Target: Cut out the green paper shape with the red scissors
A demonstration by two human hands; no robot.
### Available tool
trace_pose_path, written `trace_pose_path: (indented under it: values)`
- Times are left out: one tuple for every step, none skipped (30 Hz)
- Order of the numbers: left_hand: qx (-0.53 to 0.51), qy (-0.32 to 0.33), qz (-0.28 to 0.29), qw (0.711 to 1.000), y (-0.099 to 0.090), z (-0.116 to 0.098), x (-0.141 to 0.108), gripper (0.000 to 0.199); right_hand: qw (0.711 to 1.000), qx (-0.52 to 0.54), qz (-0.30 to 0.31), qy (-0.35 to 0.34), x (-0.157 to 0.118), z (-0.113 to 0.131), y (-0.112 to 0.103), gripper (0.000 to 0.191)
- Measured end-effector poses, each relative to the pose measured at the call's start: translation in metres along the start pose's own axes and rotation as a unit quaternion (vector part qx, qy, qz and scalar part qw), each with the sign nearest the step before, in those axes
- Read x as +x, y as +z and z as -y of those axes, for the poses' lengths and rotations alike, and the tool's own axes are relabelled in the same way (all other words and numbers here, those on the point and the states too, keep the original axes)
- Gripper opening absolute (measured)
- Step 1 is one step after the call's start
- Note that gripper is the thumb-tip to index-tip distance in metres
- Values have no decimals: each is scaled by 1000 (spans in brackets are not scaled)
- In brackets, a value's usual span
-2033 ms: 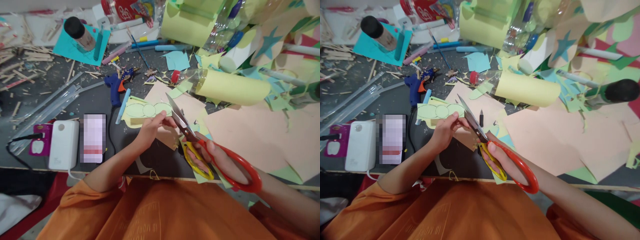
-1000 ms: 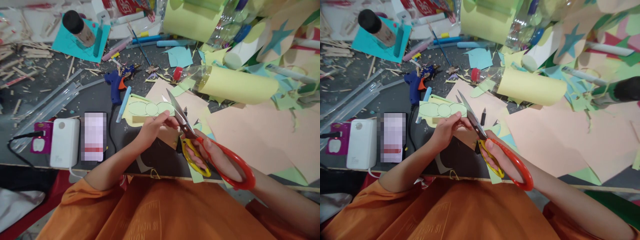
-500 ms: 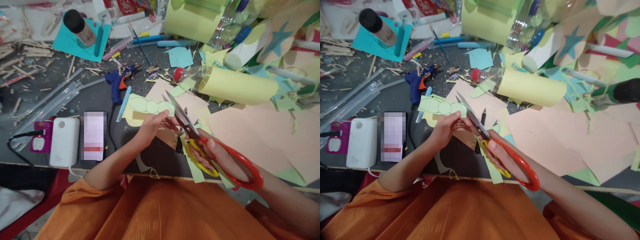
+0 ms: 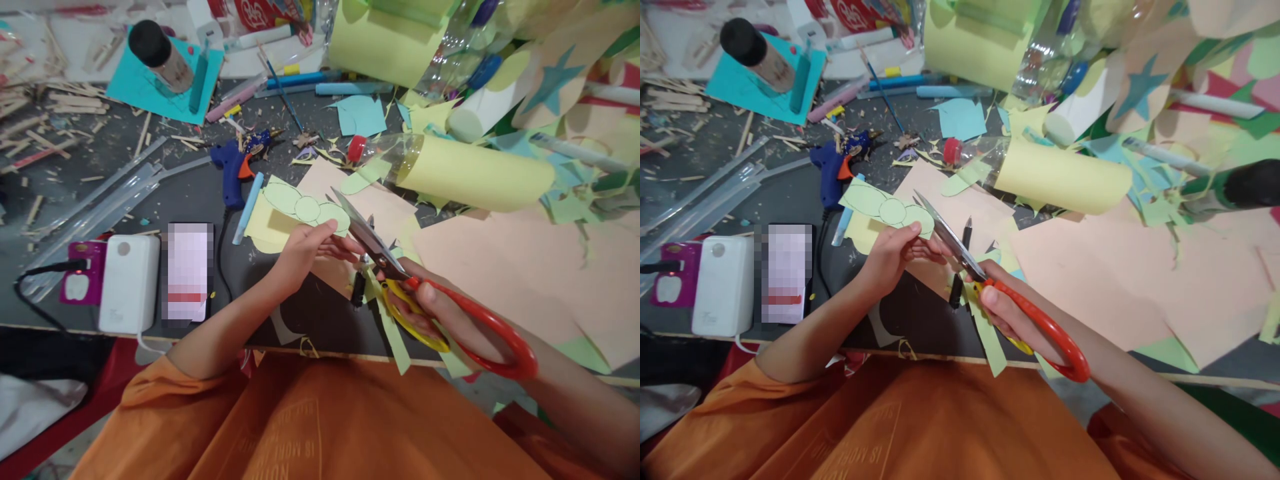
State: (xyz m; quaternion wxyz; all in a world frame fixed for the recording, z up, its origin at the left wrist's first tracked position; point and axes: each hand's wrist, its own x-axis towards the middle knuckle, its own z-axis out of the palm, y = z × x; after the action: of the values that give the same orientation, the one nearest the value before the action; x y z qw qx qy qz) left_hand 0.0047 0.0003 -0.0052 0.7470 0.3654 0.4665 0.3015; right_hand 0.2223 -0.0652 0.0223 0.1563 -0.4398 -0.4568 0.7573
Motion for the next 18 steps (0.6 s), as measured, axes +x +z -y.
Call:
trace_pose_path:
  values:
    - [2, -1, -2, 1000, 0, 0, 0, 46, 1000, 2, 0, 5, 0, 0, 0, 45]
    - [5, -3, -4, 1000, 0, 0, -1, 47, 1000, 2, 0, 9, -1, 1, -1, 45]
    - [9, -5, -5, 1000, 0, 0, -1, 48, 1000, 2, 0, 11, -1, 1, -1, 45]
    - [13, -7, -6, 1000, 0, -1, -1, 48, 1000, 1, 0, 8, -1, 1, -1, 44]
    - [17, -8, -7, 1000, 1, -1, -1, 48, 1000, 0, 1, 4, -1, 1, -1, 44]
    - [19, -9, -8, 1000, 1, -1, 0, 48, 1000, 1, 1, 0, -1, 1, -1, 44]
    - [21, -9, -8, 1000, 1, -1, 0, 47, 1000, 3, 1, -2, -1, 1, -1, 45]
    - [21, -9, -8, 1000, 1, -1, 0, 47, 1000, 6, 1, -2, -1, 1, -1, 46]
    - [20, -10, -8, 1000, 1, -1, 1, 47, 1000, 9, 1, -1, -1, 0, 0, 47]
    - [18, -11, -7, 1000, 1, -1, 1, 47, 1000, 11, 1, 2, -1, -1, 0, 48]
    - [14, -12, -6, 1000, 1, 0, 1, 47, 1000, 11, 1, 3, -1, -2, 0, 49]
    - [9, -14, -6, 1000, 1, 0, 1, 47, 1000, 8, 0, 3, -1, -3, 0, 48]
    - [5, -14, -5, 1000, 0, 1, 1, 46, 1000, 3, -2, 2, -1, -3, 0, 47]
    - [2, -14, -4, 1000, 0, 1, 1, 46, 1000, 0, -4, 2, -1, -4, 0, 46]
    - [0, -13, -2, 1000, 0, 1, 1, 46, 1000, 1, -6, 2, -1, -4, 0, 45]
    - [-1, -12, -1, 1000, 0, 1, 1, 46, 1000, 6, -7, 5, -1, -4, 0, 45]
    - [-1, -11, 0, 1000, 0, 1, 1, 46, 1000, 16, -9, 10, -1, -4, 1, 46]
    - [-1, -9, 0, 1000, 0, 1, 1, 47, 999, 30, -13, 16, -1, -3, 1, 47]
